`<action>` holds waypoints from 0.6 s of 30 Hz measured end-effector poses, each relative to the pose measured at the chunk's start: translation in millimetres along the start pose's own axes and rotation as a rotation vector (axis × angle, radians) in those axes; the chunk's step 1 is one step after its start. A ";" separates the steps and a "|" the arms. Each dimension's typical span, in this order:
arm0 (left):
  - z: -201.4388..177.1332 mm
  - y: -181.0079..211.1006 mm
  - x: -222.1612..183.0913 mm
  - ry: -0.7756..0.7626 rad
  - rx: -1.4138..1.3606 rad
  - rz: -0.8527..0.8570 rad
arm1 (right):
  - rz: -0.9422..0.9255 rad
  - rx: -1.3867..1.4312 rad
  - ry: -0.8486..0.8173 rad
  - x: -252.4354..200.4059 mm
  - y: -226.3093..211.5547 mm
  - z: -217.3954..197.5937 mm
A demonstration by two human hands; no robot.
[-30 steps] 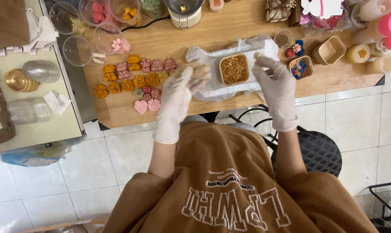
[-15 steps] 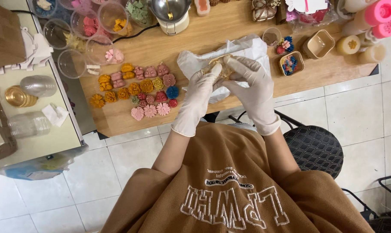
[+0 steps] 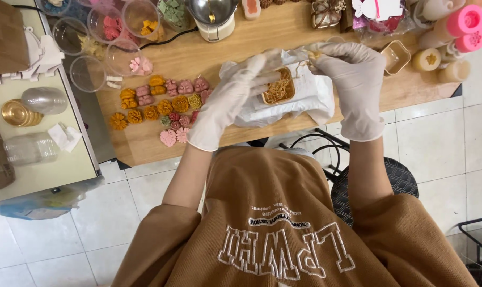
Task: The person places molded decorative items into a small square container, adds gold-colored shredded filler, and uses a small tool to arrange more items inside.
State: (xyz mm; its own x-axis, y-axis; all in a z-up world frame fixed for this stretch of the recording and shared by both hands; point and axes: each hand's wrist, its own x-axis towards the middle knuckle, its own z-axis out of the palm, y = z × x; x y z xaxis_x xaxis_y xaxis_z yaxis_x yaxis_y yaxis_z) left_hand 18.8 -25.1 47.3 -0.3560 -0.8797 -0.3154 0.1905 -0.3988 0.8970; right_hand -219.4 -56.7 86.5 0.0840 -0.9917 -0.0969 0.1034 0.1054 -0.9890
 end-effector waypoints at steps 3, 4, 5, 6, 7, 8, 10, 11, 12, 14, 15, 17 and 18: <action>-27.0 -28.0 -1.2 0.089 -0.084 -0.074 | 0.052 0.024 0.036 0.3 17.3 -4.5; -33.6 -38.6 -0.9 0.113 -0.151 -0.094 | 0.081 -0.001 0.059 -0.4 25.3 -5.3; -39.0 -49.2 -0.6 0.137 -0.220 -0.112 | 0.109 -0.027 0.082 -0.9 34.1 -5.8; -43.8 -58.2 -0.2 0.160 -0.288 -0.130 | 0.146 -0.006 0.100 -0.1 43.5 -5.8; -47.4 -65.4 -1.2 0.175 -0.327 -0.138 | 0.185 0.015 0.119 0.1 53.4 -5.5; -49.9 -70.7 -2.3 0.190 -0.365 -0.146 | 0.225 0.037 0.139 0.3 63.4 -5.2; -51.7 -77.3 -3.7 0.227 -0.441 -0.163 | 0.248 0.042 0.126 -0.8 83.2 -4.0; -51.5 -79.3 -5.0 0.252 -0.480 -0.170 | 0.260 0.046 0.119 -1.7 91.4 -3.5; -51.1 -81.4 -5.8 0.277 -0.519 -0.177 | 0.232 0.010 0.107 -3.0 98.9 -2.0; -50.2 -87.7 -3.9 0.221 -0.550 -0.152 | 0.179 -0.060 0.082 -7.3 112.4 4.9; -50.0 -91.0 -1.2 0.192 -0.564 -0.136 | 0.160 -0.138 0.078 -8.7 117.4 8.9; -49.3 -98.4 1.8 0.178 -0.588 -0.120 | 0.124 -0.294 0.069 -12.6 124.5 16.7; -49.0 -101.8 2.3 0.172 -0.600 -0.113 | 0.065 -0.388 0.038 -14.8 125.7 17.3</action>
State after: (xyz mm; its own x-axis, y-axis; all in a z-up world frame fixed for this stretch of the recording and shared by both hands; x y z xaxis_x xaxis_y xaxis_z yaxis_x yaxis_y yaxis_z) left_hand 43.4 0.7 -59.9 -0.2610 -0.8328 -0.4882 0.6577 -0.5236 0.5416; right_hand -190.5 -27.5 -34.5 0.0409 -0.9867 -0.1572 -0.2838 0.1394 -0.9487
